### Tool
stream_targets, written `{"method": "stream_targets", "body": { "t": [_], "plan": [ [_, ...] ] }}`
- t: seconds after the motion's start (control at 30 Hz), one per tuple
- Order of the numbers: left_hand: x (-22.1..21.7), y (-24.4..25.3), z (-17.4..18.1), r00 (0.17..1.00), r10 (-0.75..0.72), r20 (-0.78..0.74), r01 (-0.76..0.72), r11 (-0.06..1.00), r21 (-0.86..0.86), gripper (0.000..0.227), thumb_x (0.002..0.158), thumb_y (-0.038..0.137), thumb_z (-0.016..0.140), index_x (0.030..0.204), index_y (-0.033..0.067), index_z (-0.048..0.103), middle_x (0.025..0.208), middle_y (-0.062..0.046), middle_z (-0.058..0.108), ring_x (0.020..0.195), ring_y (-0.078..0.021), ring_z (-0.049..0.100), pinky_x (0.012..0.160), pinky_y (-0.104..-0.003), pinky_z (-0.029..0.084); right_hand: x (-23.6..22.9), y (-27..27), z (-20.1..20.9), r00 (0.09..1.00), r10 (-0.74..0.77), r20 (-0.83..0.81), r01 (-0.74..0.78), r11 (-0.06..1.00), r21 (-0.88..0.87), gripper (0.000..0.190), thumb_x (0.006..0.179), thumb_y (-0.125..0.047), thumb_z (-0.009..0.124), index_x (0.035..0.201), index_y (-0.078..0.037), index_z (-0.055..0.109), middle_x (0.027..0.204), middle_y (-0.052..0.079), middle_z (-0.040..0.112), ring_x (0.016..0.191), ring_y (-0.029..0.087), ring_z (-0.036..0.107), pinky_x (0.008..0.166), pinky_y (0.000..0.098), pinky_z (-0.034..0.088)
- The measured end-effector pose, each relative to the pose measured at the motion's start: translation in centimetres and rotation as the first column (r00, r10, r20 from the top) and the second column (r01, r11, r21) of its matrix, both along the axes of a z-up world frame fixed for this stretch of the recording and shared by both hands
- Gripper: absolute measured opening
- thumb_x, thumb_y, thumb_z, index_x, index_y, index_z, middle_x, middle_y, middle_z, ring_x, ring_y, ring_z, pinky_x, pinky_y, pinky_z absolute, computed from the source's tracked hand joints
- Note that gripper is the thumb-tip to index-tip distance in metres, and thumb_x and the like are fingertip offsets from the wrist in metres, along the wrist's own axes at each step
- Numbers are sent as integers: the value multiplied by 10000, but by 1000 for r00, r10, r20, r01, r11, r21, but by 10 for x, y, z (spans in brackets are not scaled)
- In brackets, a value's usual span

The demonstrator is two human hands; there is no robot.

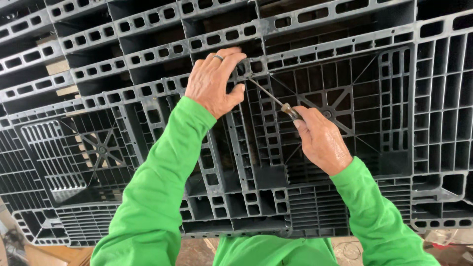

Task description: The person uses a soldering iron and a screwdriver to repair a stack of black plastic crates. They apply heat to specific areas of the crate structure and use the screwdriver to press and smooth the softened plastic, working on multiple sections of the stacked crates.

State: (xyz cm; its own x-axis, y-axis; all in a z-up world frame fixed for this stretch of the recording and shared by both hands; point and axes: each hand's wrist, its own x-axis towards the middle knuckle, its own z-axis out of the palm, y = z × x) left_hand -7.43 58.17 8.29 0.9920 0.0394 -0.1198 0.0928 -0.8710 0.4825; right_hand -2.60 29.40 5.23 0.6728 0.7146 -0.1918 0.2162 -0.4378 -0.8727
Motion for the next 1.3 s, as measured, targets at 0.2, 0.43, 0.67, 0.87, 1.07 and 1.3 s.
{"method": "stream_targets", "body": {
  "t": [0.2, 0.43, 0.67, 0.87, 1.07, 1.3],
  "plan": [
    [-3, -2, -6, 998, -9, 63, 5, 999, 53, 586, 869, 214, 718, 1400, 41, 541, 1415, -120, 606, 1225, -318, 589, 1016, -451, 443, 22, 1, 11, 990, 95, 102, -94, 995, -13, 259, 1003, -59, 614, 1255, 2, 620, 941, 172, 626, 827, 387, 618, 694, 460, 497],
    [-2, -5, -7, 998, 0, 67, -3, 999, 42, 549, 871, 168, 702, 1383, 24, 566, 1335, -114, 663, 1205, -303, 616, 1027, -452, 439, 29, 6, 23, 993, 98, -67, -99, 995, -14, 269, 994, -90, 618, 1244, 4, 652, 900, 150, 661, 710, 292, 627, 620, 402, 509],
    [-1, -6, -6, 999, 44, 9, -44, 999, -4, 533, 858, 143, 703, 1369, 28, 601, 1280, -122, 687, 1179, -301, 615, 1026, -443, 441, 41, 8, 13, 881, 14, -474, -66, 993, -93, 335, 987, -143, 605, 1301, -50, 677, 690, -1, 556, 589, 78, 454, 499, 260, 412],
    [-1, -3, -5, 992, -1, 127, 6, 999, -34, 594, 858, 152, 717, 1410, 17, 544, 1394, -137, 633, 1291, -319, 573, 1088, -454, 406, -6, 20, 24, 723, -62, -688, 34, 998, -55, 337, 979, -193, 590, 1255, -10, 651, 728, 7, 635, 515, 68, 505, 450, 244, 441],
    [-2, 1, -2, 998, 15, 64, -10, 996, -84, 489, 890, 173, 708, 1345, 49, 579, 1368, -109, 621, 1271, -318, 587, 1084, -446, 423, -38, 46, 30, 548, -133, -826, 103, 990, -92, 290, 976, -238, 613, 1078, 33, 594, 758, 116, 699, 459, 80, 516, 405, 241, 431],
    [-6, 14, -4, 996, -58, 66, 67, 988, -140, 501, 932, 165, 671, 1409, 46, 575, 1390, -117, 637, 1193, -323, 628, 1027, -425, 455, -47, 76, 48, 384, -72, -921, 160, 987, -10, 325, 993, -269, 586, 1021, 35, 474, 810, 170, 730, 364, 111, 487, 296, 240, 337]
  ]
}}
